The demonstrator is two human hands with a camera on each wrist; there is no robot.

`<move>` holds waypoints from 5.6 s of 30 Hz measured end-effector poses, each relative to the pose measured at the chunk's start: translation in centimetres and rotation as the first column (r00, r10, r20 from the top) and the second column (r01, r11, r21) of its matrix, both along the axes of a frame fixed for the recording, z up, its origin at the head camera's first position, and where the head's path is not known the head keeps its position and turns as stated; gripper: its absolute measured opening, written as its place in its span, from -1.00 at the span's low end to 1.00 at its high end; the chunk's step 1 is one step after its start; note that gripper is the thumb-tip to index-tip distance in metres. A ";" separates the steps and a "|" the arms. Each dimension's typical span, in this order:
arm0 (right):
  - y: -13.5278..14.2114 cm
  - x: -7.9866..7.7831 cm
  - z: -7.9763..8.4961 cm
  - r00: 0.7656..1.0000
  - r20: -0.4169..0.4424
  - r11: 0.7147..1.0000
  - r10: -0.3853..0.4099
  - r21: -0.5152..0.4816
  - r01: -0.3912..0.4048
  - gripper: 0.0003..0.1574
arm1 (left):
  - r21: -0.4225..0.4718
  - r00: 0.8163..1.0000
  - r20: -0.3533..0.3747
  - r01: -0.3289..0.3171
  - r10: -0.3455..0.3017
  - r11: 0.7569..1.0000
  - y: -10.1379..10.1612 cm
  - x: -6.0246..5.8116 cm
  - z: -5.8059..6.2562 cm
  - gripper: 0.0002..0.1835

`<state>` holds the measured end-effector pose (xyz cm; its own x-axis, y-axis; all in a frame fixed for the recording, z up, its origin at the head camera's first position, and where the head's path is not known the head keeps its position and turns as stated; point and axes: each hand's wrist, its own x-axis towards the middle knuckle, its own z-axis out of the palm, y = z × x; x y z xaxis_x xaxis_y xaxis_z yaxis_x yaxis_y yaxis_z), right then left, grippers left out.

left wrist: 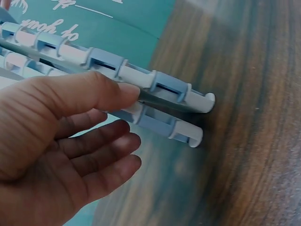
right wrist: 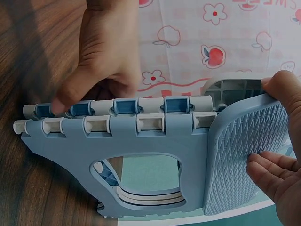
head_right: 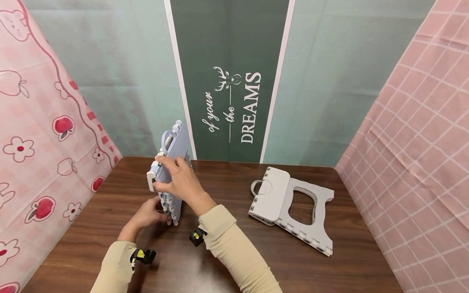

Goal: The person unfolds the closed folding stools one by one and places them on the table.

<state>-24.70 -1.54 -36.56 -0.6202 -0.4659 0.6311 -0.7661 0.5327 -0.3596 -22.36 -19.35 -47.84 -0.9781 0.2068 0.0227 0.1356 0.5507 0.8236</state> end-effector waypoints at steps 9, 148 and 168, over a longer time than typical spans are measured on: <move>0.0 -0.1 0.0 1.000 -0.014 1.000 0.004 0.016 -0.004 -0.16 | 0.057 1.000 0.005 -0.014 0.014 0.998 -0.1 0.0 1.0 -0.41; 1.3 0.1 -11.5 0.940 0.340 0.997 0.040 -0.078 -0.014 -0.65 | 0.224 0.991 -0.081 -0.090 0.110 0.970 -1.2 1.3 1.1 -0.58; 2.5 -0.1 -11.7 0.925 0.375 0.995 0.062 -0.099 -0.026 -0.65 | 0.229 0.988 -0.114 -0.071 0.099 0.971 -2.3 0.9 -0.1 -0.58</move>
<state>-24.79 0.97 -48.26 -0.8007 -0.4498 0.3957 -0.5864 0.4531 -0.6714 -21.48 -21.69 -47.98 -0.9785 0.0987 0.1811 0.2050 0.3685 0.9067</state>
